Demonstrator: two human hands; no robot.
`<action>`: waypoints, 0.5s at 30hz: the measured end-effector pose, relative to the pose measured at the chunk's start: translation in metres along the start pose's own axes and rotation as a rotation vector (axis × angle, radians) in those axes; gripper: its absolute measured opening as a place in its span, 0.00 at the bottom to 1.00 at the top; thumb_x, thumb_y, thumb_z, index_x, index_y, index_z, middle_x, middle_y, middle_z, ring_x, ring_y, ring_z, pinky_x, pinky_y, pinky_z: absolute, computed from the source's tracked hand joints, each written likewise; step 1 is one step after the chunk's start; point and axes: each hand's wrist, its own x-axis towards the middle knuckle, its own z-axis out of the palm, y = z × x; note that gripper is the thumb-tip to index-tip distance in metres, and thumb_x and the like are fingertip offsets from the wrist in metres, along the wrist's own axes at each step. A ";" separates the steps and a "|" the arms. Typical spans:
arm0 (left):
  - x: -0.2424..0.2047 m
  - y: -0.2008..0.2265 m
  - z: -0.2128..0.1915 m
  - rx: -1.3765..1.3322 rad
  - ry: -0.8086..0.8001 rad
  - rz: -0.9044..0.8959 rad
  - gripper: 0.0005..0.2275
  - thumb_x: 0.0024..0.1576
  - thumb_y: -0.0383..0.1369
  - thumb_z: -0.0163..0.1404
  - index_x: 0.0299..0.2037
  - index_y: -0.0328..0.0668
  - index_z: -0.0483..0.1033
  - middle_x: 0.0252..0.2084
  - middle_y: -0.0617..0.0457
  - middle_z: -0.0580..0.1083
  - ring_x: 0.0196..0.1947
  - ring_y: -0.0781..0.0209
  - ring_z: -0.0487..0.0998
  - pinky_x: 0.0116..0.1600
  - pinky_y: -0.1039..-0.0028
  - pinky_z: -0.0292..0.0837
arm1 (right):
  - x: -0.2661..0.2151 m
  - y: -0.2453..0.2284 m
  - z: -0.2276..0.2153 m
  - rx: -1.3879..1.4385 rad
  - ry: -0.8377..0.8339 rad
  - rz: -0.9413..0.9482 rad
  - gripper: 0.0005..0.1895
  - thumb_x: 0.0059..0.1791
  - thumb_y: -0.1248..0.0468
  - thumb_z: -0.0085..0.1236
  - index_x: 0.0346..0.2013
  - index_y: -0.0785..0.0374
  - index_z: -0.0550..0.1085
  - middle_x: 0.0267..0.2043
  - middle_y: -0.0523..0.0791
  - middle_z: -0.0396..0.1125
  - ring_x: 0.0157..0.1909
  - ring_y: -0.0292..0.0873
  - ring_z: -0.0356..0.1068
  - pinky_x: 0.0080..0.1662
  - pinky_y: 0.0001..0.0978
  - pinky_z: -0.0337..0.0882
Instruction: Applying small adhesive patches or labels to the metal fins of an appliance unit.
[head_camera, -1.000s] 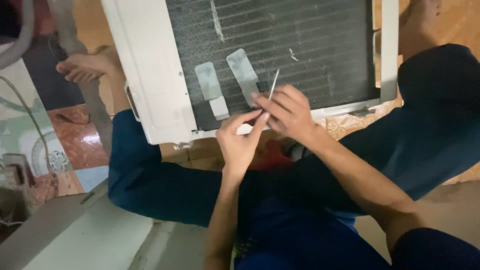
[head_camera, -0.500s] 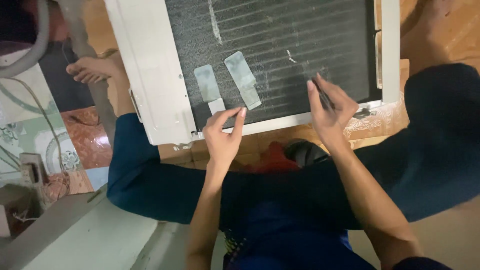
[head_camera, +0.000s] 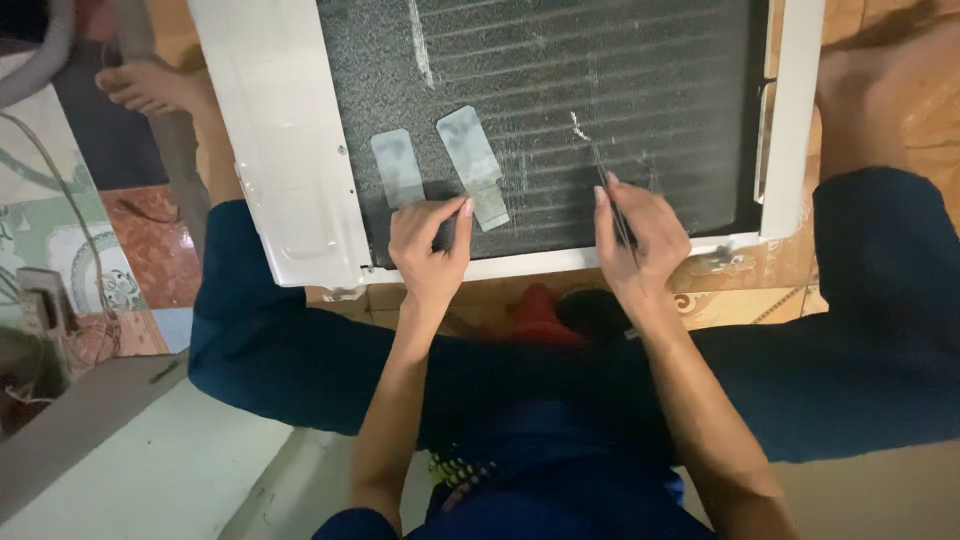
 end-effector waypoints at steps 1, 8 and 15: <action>-0.001 0.001 0.001 0.004 -0.002 -0.003 0.02 0.61 0.29 0.60 0.41 0.47 0.85 0.31 0.59 0.79 0.34 0.62 0.80 0.44 0.73 0.69 | 0.002 0.000 -0.001 0.003 -0.003 0.003 0.04 0.48 0.76 0.72 0.35 0.72 0.83 0.33 0.53 0.77 0.34 0.57 0.79 0.39 0.42 0.76; 0.001 -0.002 0.002 0.029 -0.017 -0.007 0.02 0.60 0.27 0.61 0.41 0.43 0.85 0.32 0.57 0.79 0.35 0.60 0.79 0.44 0.72 0.67 | 0.004 0.003 0.002 0.026 -0.005 -0.008 0.05 0.47 0.77 0.72 0.36 0.73 0.83 0.35 0.54 0.78 0.35 0.58 0.78 0.40 0.42 0.77; 0.003 -0.001 0.003 0.027 -0.015 0.019 0.04 0.59 0.26 0.62 0.41 0.44 0.85 0.34 0.58 0.81 0.36 0.60 0.81 0.44 0.71 0.66 | 0.008 -0.003 0.003 0.022 -0.016 0.039 0.03 0.49 0.76 0.71 0.36 0.74 0.83 0.34 0.55 0.77 0.35 0.57 0.78 0.40 0.42 0.77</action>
